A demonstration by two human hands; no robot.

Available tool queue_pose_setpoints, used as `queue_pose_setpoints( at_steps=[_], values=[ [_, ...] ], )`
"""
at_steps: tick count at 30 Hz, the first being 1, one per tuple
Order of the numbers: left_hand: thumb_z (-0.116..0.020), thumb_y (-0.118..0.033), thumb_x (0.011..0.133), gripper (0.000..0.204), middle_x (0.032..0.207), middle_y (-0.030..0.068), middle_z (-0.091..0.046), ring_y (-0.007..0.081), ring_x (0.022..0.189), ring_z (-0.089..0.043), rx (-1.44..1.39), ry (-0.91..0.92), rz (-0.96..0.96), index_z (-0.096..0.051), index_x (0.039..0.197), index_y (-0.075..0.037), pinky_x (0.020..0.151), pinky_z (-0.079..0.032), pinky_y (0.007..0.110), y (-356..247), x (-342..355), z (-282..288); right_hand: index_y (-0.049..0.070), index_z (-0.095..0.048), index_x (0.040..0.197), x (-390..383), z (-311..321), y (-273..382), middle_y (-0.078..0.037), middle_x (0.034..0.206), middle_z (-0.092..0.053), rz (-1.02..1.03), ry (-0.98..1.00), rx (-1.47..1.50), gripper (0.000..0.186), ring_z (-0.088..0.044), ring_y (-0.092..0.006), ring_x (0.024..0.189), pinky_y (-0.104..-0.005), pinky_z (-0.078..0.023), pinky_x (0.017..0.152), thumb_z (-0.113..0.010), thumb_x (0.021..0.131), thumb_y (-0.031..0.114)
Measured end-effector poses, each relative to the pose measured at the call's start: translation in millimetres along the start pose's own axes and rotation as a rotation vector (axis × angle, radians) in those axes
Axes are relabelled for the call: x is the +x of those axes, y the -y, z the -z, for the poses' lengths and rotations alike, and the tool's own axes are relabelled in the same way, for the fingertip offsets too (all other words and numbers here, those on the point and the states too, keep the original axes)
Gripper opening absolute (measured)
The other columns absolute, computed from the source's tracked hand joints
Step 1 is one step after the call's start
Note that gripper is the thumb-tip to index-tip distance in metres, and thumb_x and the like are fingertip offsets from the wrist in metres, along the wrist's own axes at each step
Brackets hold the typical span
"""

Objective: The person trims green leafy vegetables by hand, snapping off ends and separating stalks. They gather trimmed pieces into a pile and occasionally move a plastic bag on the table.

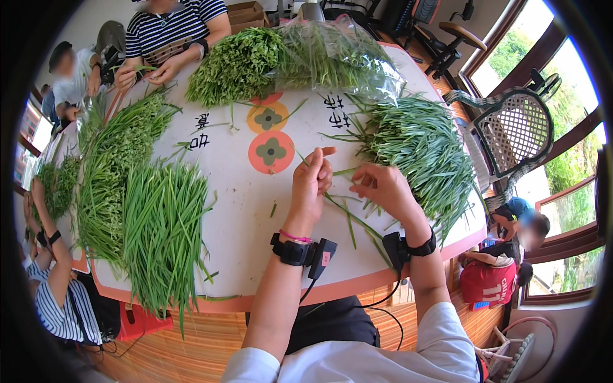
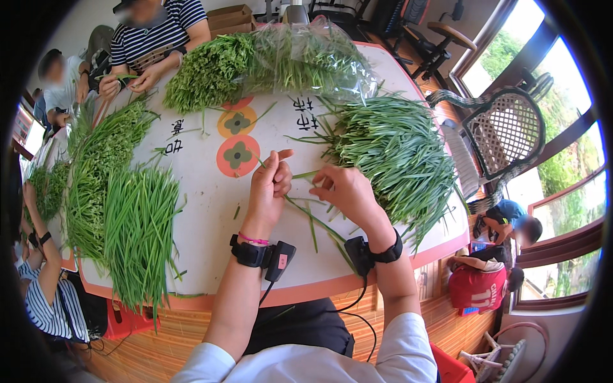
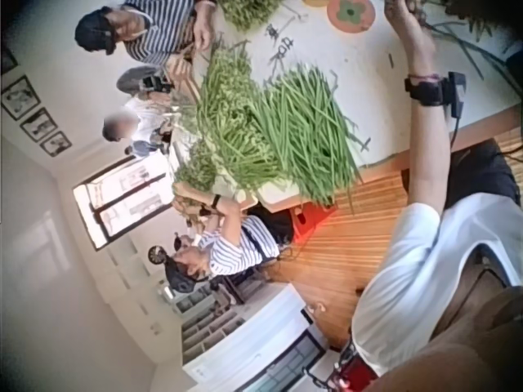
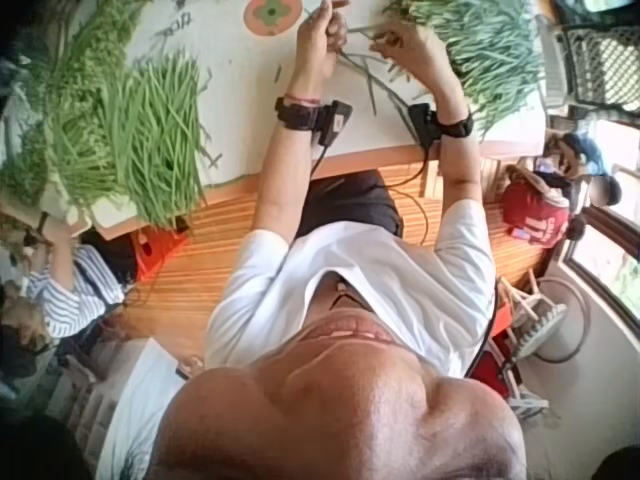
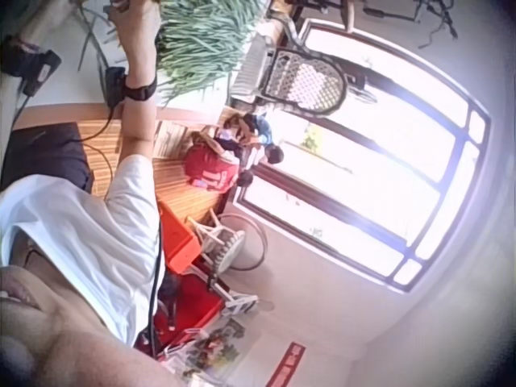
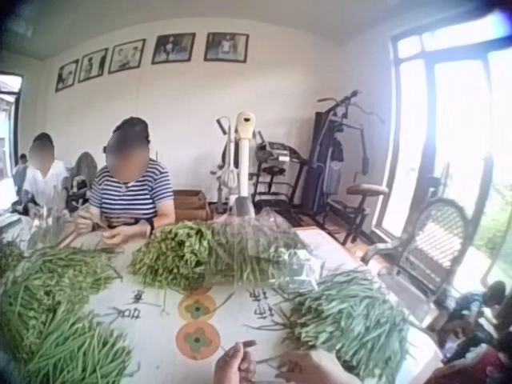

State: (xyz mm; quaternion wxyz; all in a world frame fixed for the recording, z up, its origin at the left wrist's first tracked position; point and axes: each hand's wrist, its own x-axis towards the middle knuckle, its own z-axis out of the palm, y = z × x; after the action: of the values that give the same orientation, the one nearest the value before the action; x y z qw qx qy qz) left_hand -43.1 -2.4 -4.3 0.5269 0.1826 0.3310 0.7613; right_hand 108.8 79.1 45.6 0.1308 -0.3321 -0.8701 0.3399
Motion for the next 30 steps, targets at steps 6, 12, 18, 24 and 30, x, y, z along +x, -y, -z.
queue_pose_setpoints(
  at_steps=[6,12,18,24,30],
  values=[
    [-0.047,-0.038,0.098,0.037,0.061,-0.0065,-0.032,0.0037,0.050,-0.023,-0.273,0.046,-0.015,-0.058,0.108,-0.004,0.046,-0.019,0.019,1.4,3.4,11.1,0.012,-0.068,0.073,-7.9,-2.6,7.8,-0.005,0.062,-0.064,0.017,0.341,-0.434,0.029,-0.062,-0.0231,0.060,-0.0342,-0.048,0.056,-0.077,0.067,0.039],
    [-0.047,-0.034,0.099,0.030,0.062,-0.0052,-0.032,0.0046,0.052,-0.024,-0.499,0.123,-0.068,-0.059,0.108,-0.007,0.045,-0.020,0.019,2.3,7.6,19.9,0.011,-0.068,0.073,-6.7,-4.9,-6.6,-0.007,0.066,-0.064,0.065,0.317,-0.391,0.021,-0.063,-0.0258,0.065,-0.0368,-0.049,0.060,-0.073,0.071,0.032],
    [-0.050,-0.037,0.096,0.034,0.063,-0.0061,-0.033,0.0036,0.052,-0.025,-0.507,0.032,-0.121,-0.058,0.107,-0.006,0.044,-0.021,0.018,-0.3,9.2,24.6,0.005,-0.065,0.078,0.1,1.5,-0.9,-0.005,0.055,-0.059,-0.002,-0.099,-0.094,0.016,-0.056,-0.0187,0.047,-0.0297,-0.042,0.048,-0.069,0.077,0.020],
    [-0.059,-0.036,0.093,0.033,0.065,-0.0113,-0.039,0.0001,0.055,-0.028,0.248,0.009,-0.001,-0.062,0.107,-0.006,0.048,-0.021,0.018,-0.6,1.5,1.5,0.004,-0.064,0.080,0.4,-10.3,5.2,-0.004,0.051,-0.055,0.056,-0.064,0.053,0.017,-0.049,-0.0143,0.042,-0.0283,-0.037,0.044,-0.071,0.078,0.019],
    [-0.051,-0.037,0.097,0.031,0.072,-0.0038,-0.046,0.0046,0.055,-0.033,0.006,-0.190,-0.112,-0.053,0.082,-0.010,0.049,-0.026,0.019,8.7,5.0,-3.6,0.001,-0.054,0.110,2.9,-9.2,4.2,-0.002,0.076,-0.061,-0.005,-0.027,0.380,0.022,-0.053,-0.0062,0.060,-0.0225,-0.045,0.054,-0.060,0.089,0.005]
  ],
)
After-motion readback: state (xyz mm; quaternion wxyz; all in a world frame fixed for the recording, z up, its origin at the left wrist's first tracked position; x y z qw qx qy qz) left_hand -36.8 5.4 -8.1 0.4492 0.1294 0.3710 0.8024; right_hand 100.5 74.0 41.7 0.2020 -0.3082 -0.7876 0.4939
